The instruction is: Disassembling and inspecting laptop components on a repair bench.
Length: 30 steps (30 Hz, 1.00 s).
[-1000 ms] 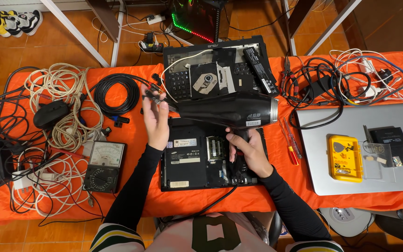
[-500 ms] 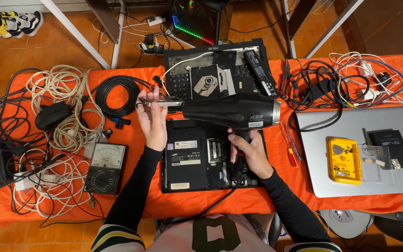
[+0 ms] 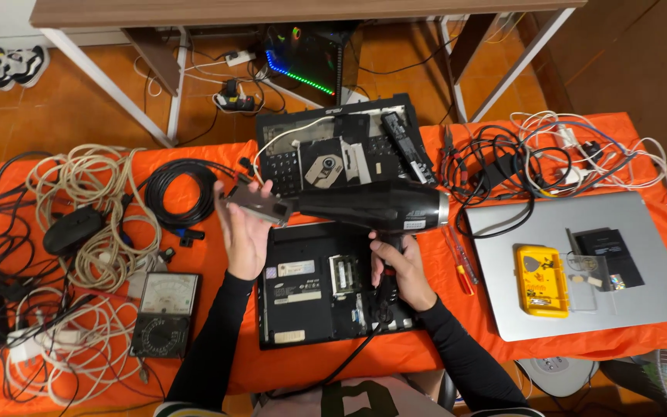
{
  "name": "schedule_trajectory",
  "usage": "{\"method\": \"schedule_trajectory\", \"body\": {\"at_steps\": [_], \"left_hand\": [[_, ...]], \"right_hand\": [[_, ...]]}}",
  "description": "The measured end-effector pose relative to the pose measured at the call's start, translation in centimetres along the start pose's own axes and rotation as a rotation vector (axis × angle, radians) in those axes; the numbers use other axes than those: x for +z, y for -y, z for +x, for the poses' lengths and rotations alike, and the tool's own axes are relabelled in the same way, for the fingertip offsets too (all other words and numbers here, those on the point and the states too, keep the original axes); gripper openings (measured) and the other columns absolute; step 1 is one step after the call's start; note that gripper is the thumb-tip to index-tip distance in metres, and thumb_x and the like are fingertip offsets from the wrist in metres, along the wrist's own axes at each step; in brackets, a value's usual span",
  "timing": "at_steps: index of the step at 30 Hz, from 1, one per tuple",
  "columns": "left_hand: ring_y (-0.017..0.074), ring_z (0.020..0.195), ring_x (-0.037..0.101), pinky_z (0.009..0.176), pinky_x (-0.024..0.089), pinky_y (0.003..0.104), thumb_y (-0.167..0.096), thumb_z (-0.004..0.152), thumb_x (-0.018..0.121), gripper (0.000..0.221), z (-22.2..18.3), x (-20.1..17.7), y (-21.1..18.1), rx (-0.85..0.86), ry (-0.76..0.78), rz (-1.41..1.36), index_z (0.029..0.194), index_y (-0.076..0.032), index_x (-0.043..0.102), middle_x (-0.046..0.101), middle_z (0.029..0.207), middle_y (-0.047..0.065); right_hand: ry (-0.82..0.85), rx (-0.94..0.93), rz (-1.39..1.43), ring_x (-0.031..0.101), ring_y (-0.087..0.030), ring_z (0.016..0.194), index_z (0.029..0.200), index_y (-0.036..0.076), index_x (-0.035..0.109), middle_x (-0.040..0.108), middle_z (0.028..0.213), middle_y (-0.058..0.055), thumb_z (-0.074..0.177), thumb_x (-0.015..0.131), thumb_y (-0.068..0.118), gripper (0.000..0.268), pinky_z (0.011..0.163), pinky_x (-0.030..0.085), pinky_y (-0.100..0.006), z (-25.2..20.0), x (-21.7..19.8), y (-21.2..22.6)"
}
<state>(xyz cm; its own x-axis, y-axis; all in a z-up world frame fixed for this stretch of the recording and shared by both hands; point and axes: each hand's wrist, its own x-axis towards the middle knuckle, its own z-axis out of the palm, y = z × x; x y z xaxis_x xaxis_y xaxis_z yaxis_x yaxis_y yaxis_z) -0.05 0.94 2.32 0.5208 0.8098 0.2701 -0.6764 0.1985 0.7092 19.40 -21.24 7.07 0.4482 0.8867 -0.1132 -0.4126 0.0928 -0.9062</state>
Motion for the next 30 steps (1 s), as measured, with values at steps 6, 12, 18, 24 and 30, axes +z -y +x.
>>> {"method": "schedule_trajectory", "body": {"at_steps": [6,12,18,24,30], "left_hand": [[0.0459,0.141,0.048,0.116,0.041,0.061,-0.050,0.110,0.036,0.064,-0.2,1.5,-1.4,-0.027,-0.062,0.062,0.161,-0.044,-0.002,0.045,0.152,0.022],[0.0497,0.135,0.052,0.114,0.043,0.061,-0.059,0.108,0.034,0.061,0.1,0.9,-1.2,-0.044,-0.088,0.122,0.159,-0.040,0.006,0.046,0.151,0.025],[0.0464,0.134,0.054,0.112,0.045,0.058,-0.062,0.105,0.033,0.062,0.8,0.4,-1.1,-0.121,-0.200,0.190,0.155,-0.032,0.015,0.046,0.151,0.023],[0.0428,0.131,0.056,0.110,0.047,0.056,-0.064,0.104,0.033,0.067,0.9,0.3,-1.2,-0.146,-0.233,0.212,0.156,-0.022,0.024,0.049,0.148,0.021],[0.0402,0.133,0.056,0.113,0.045,0.054,-0.065,0.104,0.030,0.074,0.6,-1.0,-0.8,-0.134,-0.187,0.140,0.159,-0.016,0.027,0.049,0.149,0.018]], "right_hand": [[0.011,0.046,0.049,0.056,-0.019,0.044,0.111,-0.003,0.058,0.056,0.058,-0.007,0.096,0.059,0.009,0.019,0.044,0.048,-0.030,0.5,-0.1,-0.2],[0.007,0.099,0.052,0.057,-0.019,0.044,0.111,-0.004,0.058,0.056,0.058,-0.007,0.096,0.058,0.009,0.020,0.045,0.049,-0.030,0.4,-0.1,-0.4],[0.064,0.138,0.049,0.060,-0.019,0.046,0.114,-0.004,0.060,0.058,0.058,-0.008,0.098,0.059,0.009,0.021,0.048,0.050,-0.030,0.7,-1.6,-2.3],[0.129,0.127,0.106,0.062,-0.020,0.048,0.116,-0.004,0.060,0.060,0.059,-0.009,0.100,0.057,0.007,0.020,0.048,0.052,-0.031,0.7,-2.2,-3.9],[0.108,0.144,0.102,0.061,-0.020,0.046,0.115,-0.003,0.059,0.058,0.060,-0.008,0.099,0.056,0.007,0.019,0.047,0.051,-0.031,0.8,-0.8,-1.9]]}}
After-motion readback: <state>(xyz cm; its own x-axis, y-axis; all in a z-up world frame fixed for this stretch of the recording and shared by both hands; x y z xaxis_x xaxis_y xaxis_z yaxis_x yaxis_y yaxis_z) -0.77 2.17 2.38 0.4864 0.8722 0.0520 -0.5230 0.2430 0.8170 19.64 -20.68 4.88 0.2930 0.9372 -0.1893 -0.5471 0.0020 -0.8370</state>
